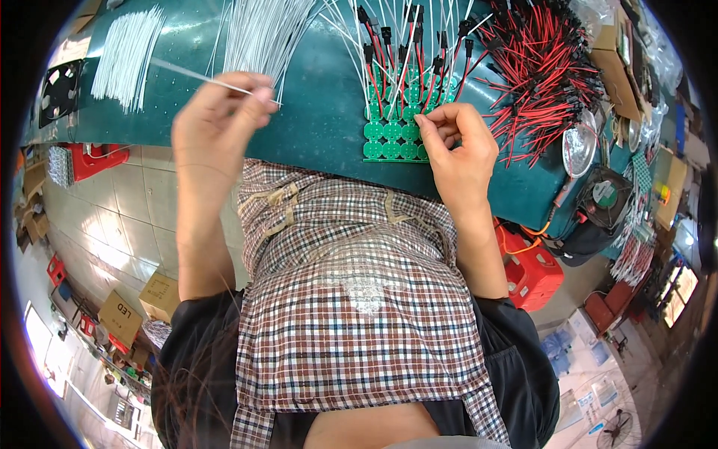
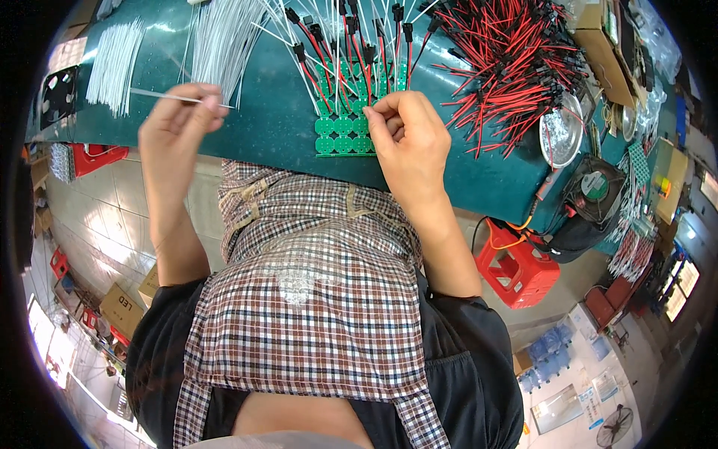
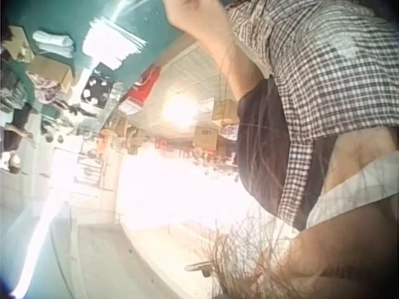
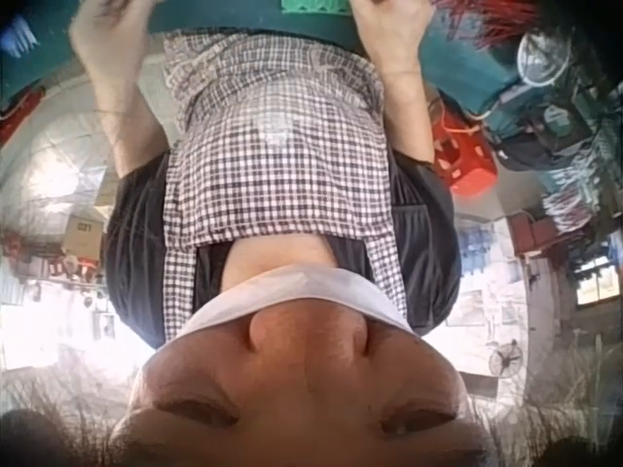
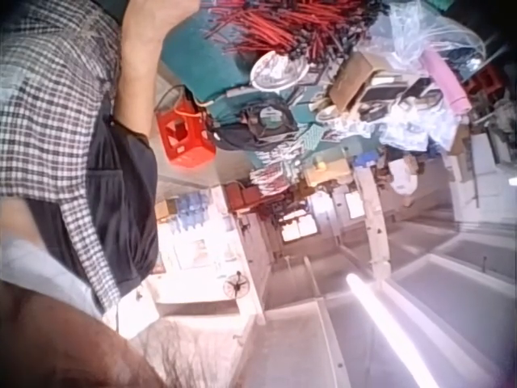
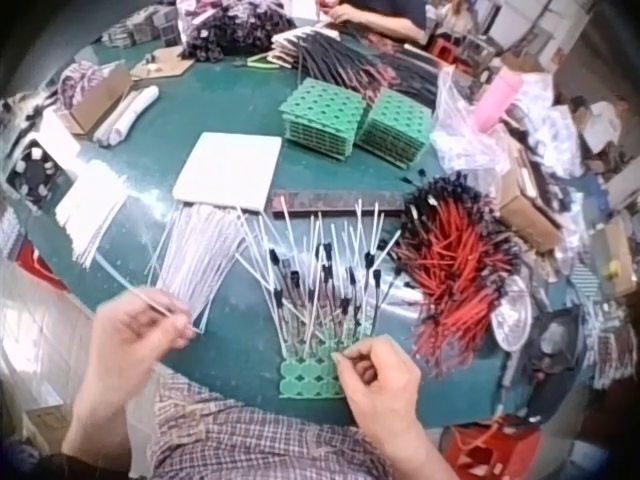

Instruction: The recorder is assembling wires onto LED circuit boards and securing them at a factory workbench.

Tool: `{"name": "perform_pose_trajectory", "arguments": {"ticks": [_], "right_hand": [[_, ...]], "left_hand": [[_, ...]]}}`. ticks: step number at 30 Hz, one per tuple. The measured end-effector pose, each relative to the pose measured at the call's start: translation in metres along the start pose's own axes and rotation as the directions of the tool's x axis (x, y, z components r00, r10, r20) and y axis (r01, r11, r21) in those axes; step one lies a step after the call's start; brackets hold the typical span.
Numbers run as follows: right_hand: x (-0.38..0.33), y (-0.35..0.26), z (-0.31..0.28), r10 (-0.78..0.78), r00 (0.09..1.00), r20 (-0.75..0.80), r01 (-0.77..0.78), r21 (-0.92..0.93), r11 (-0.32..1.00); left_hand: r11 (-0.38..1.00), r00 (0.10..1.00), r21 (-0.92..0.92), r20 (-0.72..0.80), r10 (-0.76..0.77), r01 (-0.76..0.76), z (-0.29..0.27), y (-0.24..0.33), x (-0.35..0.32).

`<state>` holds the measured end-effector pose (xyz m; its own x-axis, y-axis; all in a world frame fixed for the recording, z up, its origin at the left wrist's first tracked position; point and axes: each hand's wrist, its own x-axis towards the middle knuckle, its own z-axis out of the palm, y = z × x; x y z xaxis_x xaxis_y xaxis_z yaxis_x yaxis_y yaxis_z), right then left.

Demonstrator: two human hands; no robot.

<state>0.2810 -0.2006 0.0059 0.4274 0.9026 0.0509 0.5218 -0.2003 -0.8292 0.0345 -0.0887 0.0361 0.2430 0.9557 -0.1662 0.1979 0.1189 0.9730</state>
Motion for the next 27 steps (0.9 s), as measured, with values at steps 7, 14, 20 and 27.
{"name": "perform_pose_trajectory", "arguments": {"ticks": [7, 14, 20, 27], "right_hand": [[0.001, 0.001, 0.002, -0.050, 0.999, -0.003, 0.050, 0.049, 0.998], [0.002, 0.002, 0.002, -0.053, 0.998, -0.013, 0.054, 0.030, 0.998], [0.001, 0.007, 0.003, -0.064, 0.998, -0.008, 0.064, 0.030, 0.997], [-0.002, 0.003, -0.009, -0.068, 0.997, -0.024, 0.069, 0.051, 0.996]], "left_hand": [[0.843, 0.982, 0.510, 0.153, 0.106, -0.171, 0.034, -0.009, -0.021], [0.921, 0.935, 0.224, 0.233, 0.267, -0.319, 0.081, -0.009, -0.023], [0.812, 0.878, 0.337, 0.238, 0.416, -0.476, 0.105, -0.020, -0.021], [0.782, 0.858, 0.353, 0.213, 0.468, -0.514, 0.110, -0.025, -0.018]]}}
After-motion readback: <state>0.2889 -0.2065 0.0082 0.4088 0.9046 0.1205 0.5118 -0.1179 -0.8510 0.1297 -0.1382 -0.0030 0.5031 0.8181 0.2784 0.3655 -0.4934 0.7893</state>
